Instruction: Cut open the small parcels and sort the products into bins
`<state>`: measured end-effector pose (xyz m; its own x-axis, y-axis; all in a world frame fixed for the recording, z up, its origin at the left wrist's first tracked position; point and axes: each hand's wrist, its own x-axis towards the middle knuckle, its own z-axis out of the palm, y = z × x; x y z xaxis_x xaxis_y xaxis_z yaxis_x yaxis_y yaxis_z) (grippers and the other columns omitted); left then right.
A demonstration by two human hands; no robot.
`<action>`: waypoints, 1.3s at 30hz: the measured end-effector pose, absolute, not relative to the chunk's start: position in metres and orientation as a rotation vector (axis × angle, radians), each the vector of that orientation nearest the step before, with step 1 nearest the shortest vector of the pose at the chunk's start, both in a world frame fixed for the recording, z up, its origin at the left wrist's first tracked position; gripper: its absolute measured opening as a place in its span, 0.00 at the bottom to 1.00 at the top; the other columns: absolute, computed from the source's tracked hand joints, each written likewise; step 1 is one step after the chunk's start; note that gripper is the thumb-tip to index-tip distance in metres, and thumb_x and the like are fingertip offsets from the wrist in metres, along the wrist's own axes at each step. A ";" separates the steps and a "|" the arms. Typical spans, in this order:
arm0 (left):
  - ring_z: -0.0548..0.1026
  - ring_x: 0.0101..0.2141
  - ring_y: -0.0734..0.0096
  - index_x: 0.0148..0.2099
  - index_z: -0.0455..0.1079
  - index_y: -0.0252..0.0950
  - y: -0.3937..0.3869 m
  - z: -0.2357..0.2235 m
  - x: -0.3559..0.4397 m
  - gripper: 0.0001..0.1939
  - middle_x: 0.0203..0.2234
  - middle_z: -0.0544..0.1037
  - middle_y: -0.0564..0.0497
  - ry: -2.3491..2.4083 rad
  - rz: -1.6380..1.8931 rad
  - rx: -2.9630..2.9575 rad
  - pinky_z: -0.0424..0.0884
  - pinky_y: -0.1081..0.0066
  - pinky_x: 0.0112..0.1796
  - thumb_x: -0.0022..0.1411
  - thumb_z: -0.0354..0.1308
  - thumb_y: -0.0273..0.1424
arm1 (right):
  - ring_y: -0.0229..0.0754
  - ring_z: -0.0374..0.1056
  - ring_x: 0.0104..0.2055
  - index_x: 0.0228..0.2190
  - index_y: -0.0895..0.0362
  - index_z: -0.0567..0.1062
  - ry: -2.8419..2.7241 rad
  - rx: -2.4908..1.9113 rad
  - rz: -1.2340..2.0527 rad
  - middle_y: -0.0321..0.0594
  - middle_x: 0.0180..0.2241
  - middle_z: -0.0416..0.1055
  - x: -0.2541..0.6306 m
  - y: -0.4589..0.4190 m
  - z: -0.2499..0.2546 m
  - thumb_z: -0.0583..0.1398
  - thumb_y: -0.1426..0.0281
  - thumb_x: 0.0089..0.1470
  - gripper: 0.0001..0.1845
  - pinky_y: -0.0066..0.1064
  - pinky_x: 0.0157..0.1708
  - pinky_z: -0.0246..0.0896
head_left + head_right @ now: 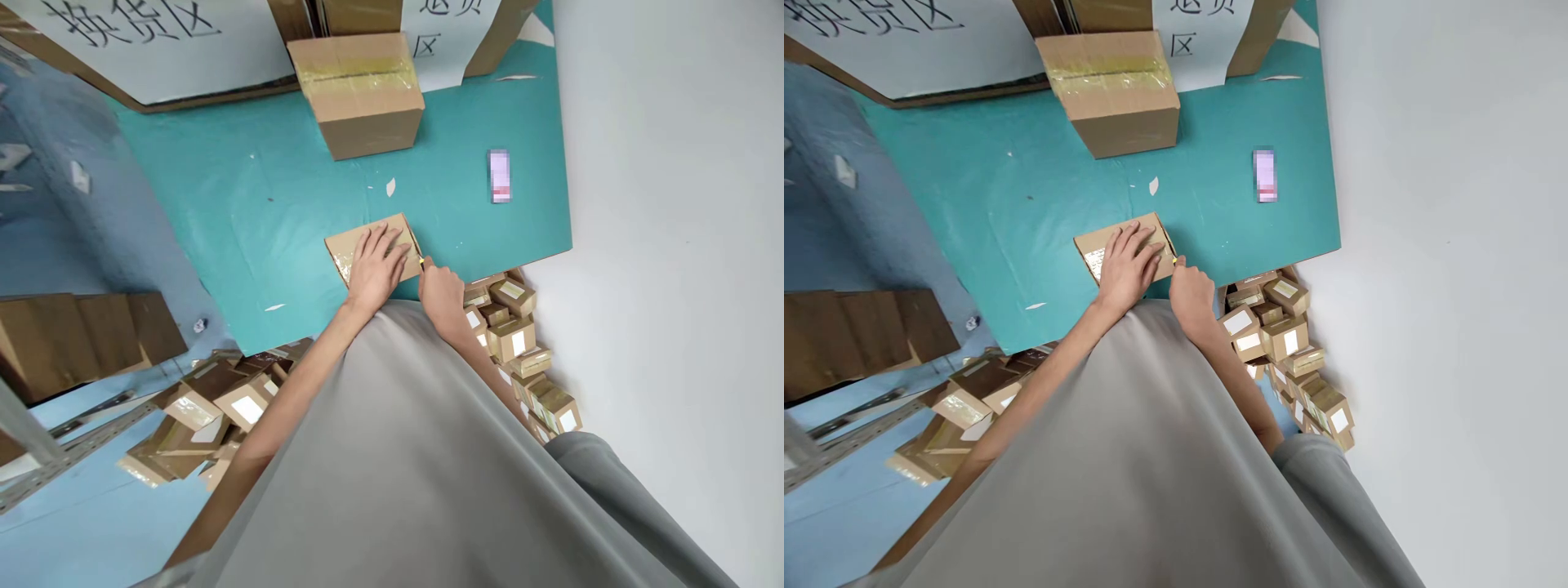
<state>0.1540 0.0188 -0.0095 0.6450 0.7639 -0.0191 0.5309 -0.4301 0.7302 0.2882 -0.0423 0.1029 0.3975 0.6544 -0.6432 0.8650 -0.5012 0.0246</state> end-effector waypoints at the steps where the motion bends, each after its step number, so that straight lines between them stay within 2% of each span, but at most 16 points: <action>1: 0.59 0.80 0.50 0.68 0.76 0.46 0.019 -0.011 0.153 0.20 0.75 0.73 0.44 0.994 0.424 2.157 0.48 0.40 0.80 0.84 0.51 0.42 | 0.57 0.84 0.56 0.69 0.59 0.73 1.298 2.294 -0.829 0.59 0.53 0.85 0.288 -0.047 0.106 0.49 0.69 0.82 0.23 0.42 0.55 0.77; 5: 0.62 0.79 0.49 0.68 0.78 0.46 0.020 -0.014 0.145 0.21 0.74 0.75 0.44 0.926 0.495 2.179 0.51 0.37 0.79 0.84 0.50 0.40 | 0.59 0.85 0.54 0.70 0.58 0.73 1.303 2.265 -0.892 0.59 0.52 0.86 0.285 -0.069 0.130 0.52 0.66 0.82 0.24 0.43 0.54 0.76; 9: 0.62 0.80 0.48 0.72 0.75 0.47 0.020 -0.011 0.123 0.23 0.74 0.74 0.45 0.917 0.527 2.173 0.51 0.36 0.79 0.83 0.51 0.41 | 0.62 0.85 0.52 0.73 0.56 0.71 1.472 2.427 -0.936 0.58 0.53 0.86 0.298 -0.086 0.140 0.49 0.60 0.82 0.28 0.48 0.55 0.76; 11: 0.61 0.80 0.48 0.74 0.74 0.50 0.017 -0.012 0.106 0.24 0.75 0.74 0.46 0.946 0.537 2.163 0.51 0.37 0.79 0.83 0.52 0.42 | 0.60 0.85 0.51 0.70 0.57 0.73 1.544 2.597 -0.992 0.57 0.54 0.86 0.315 -0.083 0.115 0.47 0.57 0.82 0.30 0.47 0.55 0.76; 13: 0.61 0.80 0.47 0.74 0.74 0.51 0.012 -0.014 0.085 0.25 0.74 0.74 0.46 1.017 0.559 2.141 0.51 0.37 0.79 0.82 0.54 0.44 | 0.54 0.86 0.45 0.63 0.57 0.77 1.557 2.755 -1.147 0.56 0.53 0.86 0.334 -0.070 0.071 0.46 0.54 0.82 0.29 0.43 0.52 0.77; 17: 0.63 0.79 0.45 0.73 0.76 0.50 -0.002 -0.019 0.036 0.26 0.74 0.74 0.44 1.230 0.677 2.070 0.57 0.35 0.77 0.82 0.52 0.47 | 0.47 0.84 0.40 0.50 0.58 0.78 1.291 2.914 -1.515 0.55 0.49 0.86 0.349 -0.032 -0.033 0.52 0.56 0.79 0.22 0.36 0.44 0.77; 20: 0.68 0.76 0.45 0.71 0.77 0.48 -0.017 -0.016 0.003 0.26 0.74 0.74 0.41 1.378 0.773 2.011 0.63 0.39 0.74 0.83 0.49 0.49 | 0.43 0.80 0.37 0.41 0.55 0.76 1.210 2.896 -1.809 0.45 0.39 0.84 0.332 -0.015 -0.076 0.58 0.50 0.75 0.21 0.32 0.42 0.75; 23: 0.73 0.72 0.46 0.71 0.77 0.45 -0.034 -0.007 -0.021 0.28 0.71 0.77 0.39 1.556 0.857 1.902 0.68 0.41 0.72 0.83 0.50 0.51 | 0.41 0.74 0.33 0.35 0.53 0.73 1.334 2.776 -2.002 0.36 0.31 0.77 0.307 -0.011 -0.082 0.60 0.47 0.72 0.23 0.30 0.38 0.70; 25: 0.76 0.69 0.47 0.71 0.77 0.43 -0.043 -0.003 -0.029 0.29 0.68 0.79 0.38 1.650 0.919 1.785 0.73 0.44 0.70 0.83 0.52 0.53 | 0.40 0.69 0.32 0.30 0.52 0.71 1.532 2.691 -1.927 0.33 0.28 0.72 0.297 -0.013 -0.073 0.59 0.49 0.72 0.23 0.30 0.36 0.64; 28: 0.80 0.65 0.50 0.68 0.79 0.41 -0.052 -0.005 -0.029 0.29 0.65 0.81 0.38 1.670 0.963 1.593 0.82 0.50 0.63 0.80 0.57 0.55 | 0.41 0.63 0.31 0.27 0.50 0.66 1.793 2.620 -1.590 0.32 0.25 0.66 0.302 -0.019 -0.053 0.58 0.52 0.73 0.24 0.32 0.35 0.58; 30: 0.80 0.64 0.50 0.67 0.79 0.40 -0.054 -0.014 -0.019 0.30 0.65 0.81 0.39 1.615 0.949 1.489 0.85 0.53 0.59 0.79 0.58 0.56 | 0.42 0.61 0.31 0.26 0.49 0.63 1.861 2.625 -1.378 0.32 0.24 0.64 0.315 -0.027 -0.039 0.57 0.52 0.74 0.24 0.33 0.36 0.57; 33: 0.81 0.64 0.50 0.67 0.78 0.40 -0.050 -0.037 0.002 0.32 0.67 0.80 0.38 1.500 0.896 1.391 0.86 0.51 0.58 0.77 0.59 0.59 | 0.43 0.59 0.30 0.27 0.48 0.60 1.861 2.666 -1.155 0.32 0.25 0.64 0.339 -0.041 -0.020 0.55 0.51 0.75 0.25 0.35 0.37 0.58; 36: 0.84 0.60 0.48 0.66 0.78 0.38 -0.040 -0.063 0.020 0.34 0.66 0.81 0.36 1.448 0.834 1.336 0.86 0.49 0.56 0.74 0.62 0.60 | 0.45 0.62 0.30 0.28 0.48 0.64 1.801 2.647 -1.084 0.35 0.26 0.68 0.356 -0.050 -0.008 0.53 0.49 0.76 0.25 0.37 0.39 0.62; 39: 0.86 0.52 0.51 0.64 0.77 0.38 -0.030 -0.081 0.025 0.30 0.60 0.83 0.38 1.498 0.752 1.325 0.85 0.51 0.55 0.73 0.67 0.55 | 0.50 0.71 0.34 0.34 0.52 0.76 1.865 2.568 -1.065 0.43 0.31 0.77 0.362 -0.049 0.001 0.52 0.49 0.76 0.26 0.40 0.43 0.67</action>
